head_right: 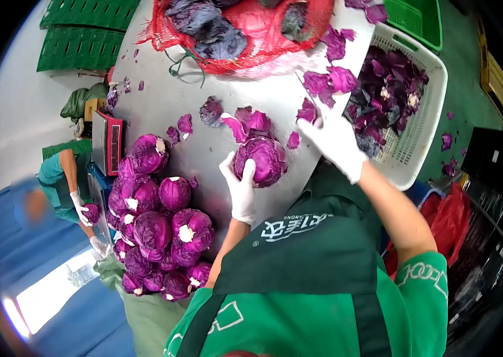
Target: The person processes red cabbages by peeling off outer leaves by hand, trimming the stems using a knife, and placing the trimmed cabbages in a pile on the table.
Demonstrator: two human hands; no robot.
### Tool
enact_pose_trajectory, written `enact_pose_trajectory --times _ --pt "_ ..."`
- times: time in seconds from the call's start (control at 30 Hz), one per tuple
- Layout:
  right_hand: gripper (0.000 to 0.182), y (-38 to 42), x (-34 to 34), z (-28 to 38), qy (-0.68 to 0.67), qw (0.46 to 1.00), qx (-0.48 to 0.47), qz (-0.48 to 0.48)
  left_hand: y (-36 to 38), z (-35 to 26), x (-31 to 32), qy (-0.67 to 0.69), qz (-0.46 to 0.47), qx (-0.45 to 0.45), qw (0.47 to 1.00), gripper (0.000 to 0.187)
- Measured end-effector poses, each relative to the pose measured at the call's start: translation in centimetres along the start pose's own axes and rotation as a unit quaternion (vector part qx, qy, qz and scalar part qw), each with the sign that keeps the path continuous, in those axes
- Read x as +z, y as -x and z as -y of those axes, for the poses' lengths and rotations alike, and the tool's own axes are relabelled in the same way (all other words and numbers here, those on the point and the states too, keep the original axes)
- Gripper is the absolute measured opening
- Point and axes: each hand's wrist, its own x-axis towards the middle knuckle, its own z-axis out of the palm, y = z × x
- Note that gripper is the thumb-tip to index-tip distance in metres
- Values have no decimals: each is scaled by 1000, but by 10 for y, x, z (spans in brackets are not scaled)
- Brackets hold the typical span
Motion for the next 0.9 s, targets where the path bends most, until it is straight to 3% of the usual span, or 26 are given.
enact_pose_trajectory --times 0.03,0.1,0.17,0.2,0.33,0.4,0.43,0.53,0.63,0.67,0.7,0.77,0.83,0.87,0.9 --pt "66 9 7 4 20 998 -50 -11 2 -1 8 72 -21 -57 996 63" --pt "73 44 4 39 47 995 -65 58 3 13 19 98 -54 -47 993 57" --pt "78 51 48 9 166 966 -184 -79 5 16 31 91 -61 -43 993 57" --pt "76 48 56 7 109 986 -118 -50 5 16 33 86 -67 -40 993 57" --pt "57 40 50 -2 49 989 -137 3 7 6 35 89 -73 -58 992 59" --pt "39 42 46 -7 115 973 -198 -29 9 1 35 75 -31 -67 994 68" --pt "39 43 46 -8 116 974 -195 -28 10 2 35 75 -30 -70 994 68" --pt "15 38 50 -19 217 935 -265 -94 11 3 39 22 -10 -29 999 69" --pt "20 23 48 -38 195 947 -243 -79 14 2 38 7 -24 -22 999 68" --pt "21 13 42 -55 374 877 -287 -90 13 5 36 36 -28 -18 999 67" --pt "23 -1 33 -55 155 973 -139 -103 9 8 36 66 -31 -11 997 67" --pt "28 -11 31 -74 275 938 -208 -39 0 10 34 39 -36 3 999 56" --pt "39 13 32 -22 57 977 -183 -94 4 7 25 21 -13 16 1000 51" --pt "52 23 33 -3 59 982 -162 -79 3 7 21 22 -12 18 1000 51" --pt "52 21 51 -14 116 975 -150 -119 -1 7 17 22 31 31 999 52"
